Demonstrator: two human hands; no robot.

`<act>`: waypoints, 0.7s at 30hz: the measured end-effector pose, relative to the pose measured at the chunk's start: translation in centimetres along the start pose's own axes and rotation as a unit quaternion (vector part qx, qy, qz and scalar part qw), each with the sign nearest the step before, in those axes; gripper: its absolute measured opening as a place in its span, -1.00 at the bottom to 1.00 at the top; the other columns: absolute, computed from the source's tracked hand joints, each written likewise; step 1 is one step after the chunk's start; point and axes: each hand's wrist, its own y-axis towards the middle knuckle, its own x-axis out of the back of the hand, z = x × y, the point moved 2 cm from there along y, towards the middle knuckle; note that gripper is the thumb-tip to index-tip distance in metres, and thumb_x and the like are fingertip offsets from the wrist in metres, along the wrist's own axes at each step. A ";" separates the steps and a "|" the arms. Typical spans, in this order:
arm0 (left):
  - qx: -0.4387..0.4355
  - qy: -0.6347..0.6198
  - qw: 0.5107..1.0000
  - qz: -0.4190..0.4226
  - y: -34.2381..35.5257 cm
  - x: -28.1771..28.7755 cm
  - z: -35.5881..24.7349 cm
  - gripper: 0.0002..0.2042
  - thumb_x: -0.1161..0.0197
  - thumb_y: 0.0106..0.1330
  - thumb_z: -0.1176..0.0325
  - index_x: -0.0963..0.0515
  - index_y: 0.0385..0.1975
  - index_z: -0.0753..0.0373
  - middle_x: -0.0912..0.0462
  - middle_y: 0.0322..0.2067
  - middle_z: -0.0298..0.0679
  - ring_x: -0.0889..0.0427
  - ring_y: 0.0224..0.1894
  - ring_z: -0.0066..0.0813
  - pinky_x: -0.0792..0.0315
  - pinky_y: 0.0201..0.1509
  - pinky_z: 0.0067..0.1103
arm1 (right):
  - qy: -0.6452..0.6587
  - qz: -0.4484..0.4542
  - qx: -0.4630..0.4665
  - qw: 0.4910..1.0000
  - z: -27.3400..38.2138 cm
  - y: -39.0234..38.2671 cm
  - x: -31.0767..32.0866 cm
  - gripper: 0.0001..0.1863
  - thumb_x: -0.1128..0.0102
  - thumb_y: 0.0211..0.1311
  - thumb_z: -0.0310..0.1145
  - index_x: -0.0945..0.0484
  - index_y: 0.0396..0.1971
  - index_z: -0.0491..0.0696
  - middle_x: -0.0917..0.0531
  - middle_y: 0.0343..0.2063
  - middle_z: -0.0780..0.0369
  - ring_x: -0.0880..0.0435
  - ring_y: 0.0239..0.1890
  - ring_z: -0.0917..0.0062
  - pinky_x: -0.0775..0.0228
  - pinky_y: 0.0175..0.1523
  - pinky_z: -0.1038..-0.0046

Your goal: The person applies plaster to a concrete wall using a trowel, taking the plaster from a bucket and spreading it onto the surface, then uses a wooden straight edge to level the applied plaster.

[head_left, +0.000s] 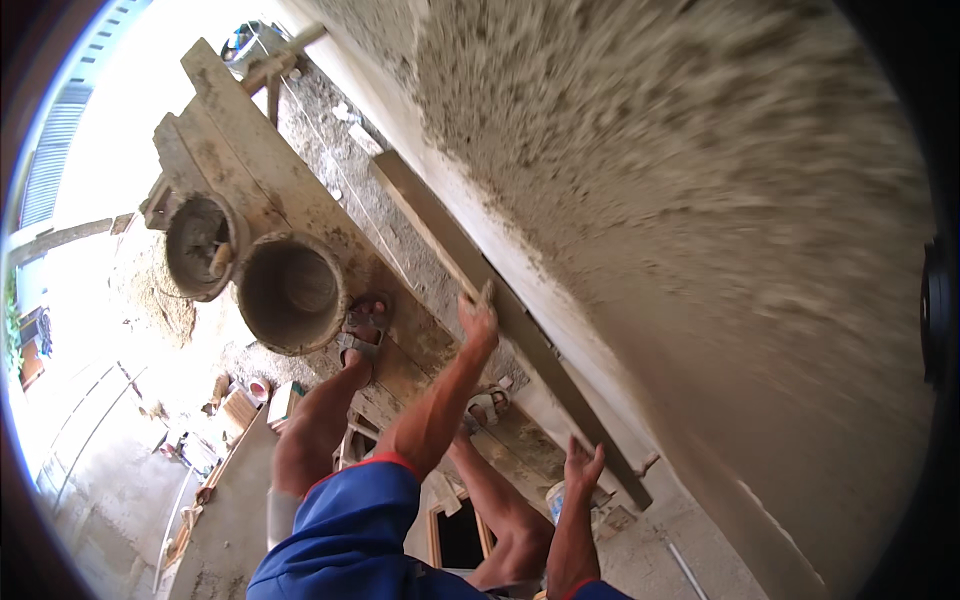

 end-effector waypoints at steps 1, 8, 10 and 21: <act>0.034 -0.013 0.999 0.014 2.7 0.1 1.7 -0.52 -0.42 0.18 0.23 -0.40 -0.03 0.35 -0.57 -0.17 -0.17 -0.53 -0.19 -0.40 -0.45 -0.09 -0.47 | -0.014 -0.004 0.012 1.000 -1.5 2.9 -0.5 -0.57 -0.05 0.37 -0.20 -0.41 0.13 -0.12 -0.52 0.12 0.10 -0.44 0.19 0.20 -0.25 0.31 0.02; 0.087 0.072 0.994 0.000 17.9 0.2 14.5 -0.61 -0.42 0.14 0.31 -0.47 -0.10 0.34 -0.62 -0.25 -0.14 -0.62 -0.33 -0.33 -0.51 -0.36 -0.44 | -0.065 -0.040 0.048 0.996 -6.9 23.1 -0.4 -0.57 -0.09 0.35 -0.19 -0.39 0.10 -0.12 -0.50 0.11 0.08 -0.42 0.20 0.16 -0.27 0.29 -0.02; 0.125 0.084 0.988 0.021 20.8 -0.1 17.1 -0.56 -0.45 0.11 0.33 -0.37 -0.11 0.31 -0.59 -0.29 -0.11 -0.61 -0.39 -0.29 -0.50 -0.46 -0.39 | -0.051 -0.047 0.037 0.997 -7.2 27.1 0.0 -0.56 -0.11 0.34 -0.17 -0.39 0.08 -0.14 -0.49 0.11 0.06 -0.42 0.20 0.12 -0.30 0.27 -0.05; 0.259 0.067 0.963 0.031 24.0 -1.9 30.3 -0.69 -0.40 0.16 0.38 -0.42 -0.18 0.23 -0.61 -0.39 -0.19 -0.60 -0.47 -0.34 -0.49 -0.51 -0.42 | -0.099 -0.165 0.116 0.974 -3.7 32.4 -0.9 -0.53 -0.14 0.33 -0.16 -0.39 0.09 -0.16 -0.47 0.13 0.03 -0.40 0.22 0.09 -0.35 0.24 -0.03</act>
